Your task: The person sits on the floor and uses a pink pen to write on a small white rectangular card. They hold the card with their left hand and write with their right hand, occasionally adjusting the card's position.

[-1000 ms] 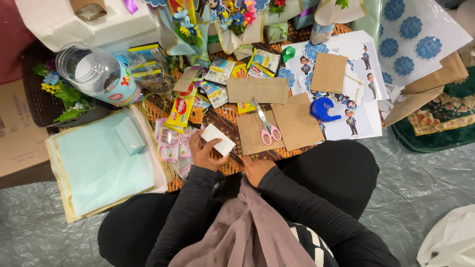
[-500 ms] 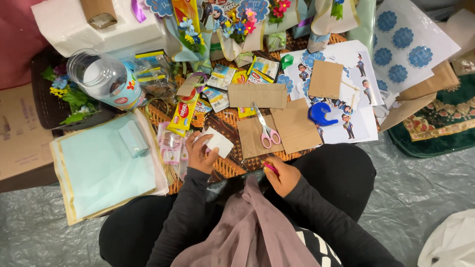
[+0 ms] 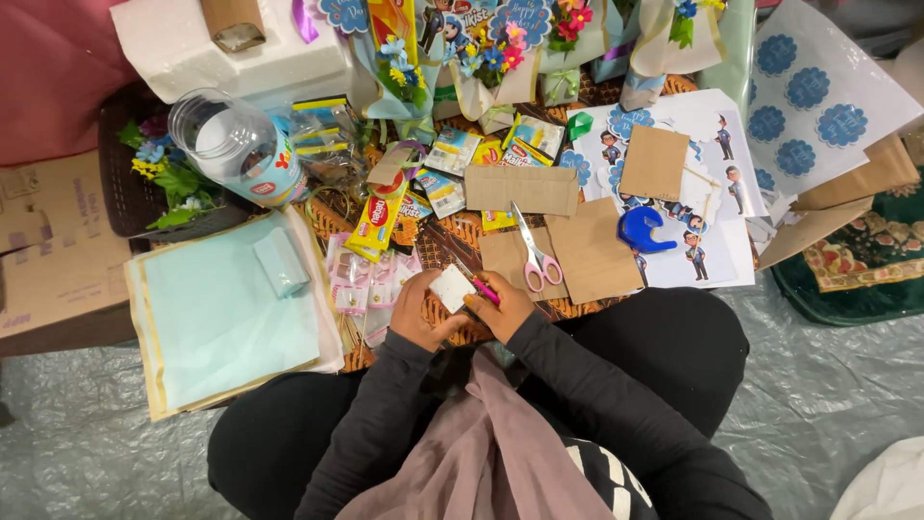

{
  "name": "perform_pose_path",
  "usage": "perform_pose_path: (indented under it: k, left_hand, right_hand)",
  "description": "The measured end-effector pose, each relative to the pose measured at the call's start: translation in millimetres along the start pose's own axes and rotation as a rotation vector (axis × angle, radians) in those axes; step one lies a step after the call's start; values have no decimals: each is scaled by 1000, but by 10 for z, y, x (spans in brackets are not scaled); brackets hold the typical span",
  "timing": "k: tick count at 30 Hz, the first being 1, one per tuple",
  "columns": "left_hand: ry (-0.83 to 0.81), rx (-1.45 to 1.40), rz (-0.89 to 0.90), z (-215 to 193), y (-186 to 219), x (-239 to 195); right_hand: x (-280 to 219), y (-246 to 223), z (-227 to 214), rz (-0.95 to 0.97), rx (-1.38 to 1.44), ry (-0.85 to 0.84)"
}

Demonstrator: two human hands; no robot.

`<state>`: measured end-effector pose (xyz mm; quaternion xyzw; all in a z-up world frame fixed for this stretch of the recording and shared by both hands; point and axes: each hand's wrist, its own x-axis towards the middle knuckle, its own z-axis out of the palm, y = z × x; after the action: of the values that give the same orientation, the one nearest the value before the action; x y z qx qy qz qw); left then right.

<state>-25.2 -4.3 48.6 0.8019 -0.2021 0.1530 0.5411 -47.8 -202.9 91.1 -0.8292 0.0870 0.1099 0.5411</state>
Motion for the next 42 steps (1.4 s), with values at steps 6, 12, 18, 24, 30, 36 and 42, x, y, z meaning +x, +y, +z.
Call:
perform_pose_path:
  k: [6,12,18,24,30,36,42]
  left_hand:
    - [-47,-275,-472,83,-365,-184]
    - [-83,-81,-895,70,-516,-191]
    - [227,492,-238,292,-516,-243]
    - [280,354,-39,280,-128,-219]
    - [223,290,16,456,-311,-311]
    - [214,270,-35,431,-269,-313]
    - [194,248,3,373,-201,-240]
  right_hand:
    - [-333,-393,-263,-275,-174,137]
    - [-564,-365,-316,-407,-518,179]
    - [-470,-16,-153,-370,-663,152]
    - [-518,-203,-213,-386,-732,161]
    - [-437,-172,-153,-504,-784,152]
    - [-374,-189,-147,-530,-811,154]
    - [-352,-213,-131,-522,-856,157]
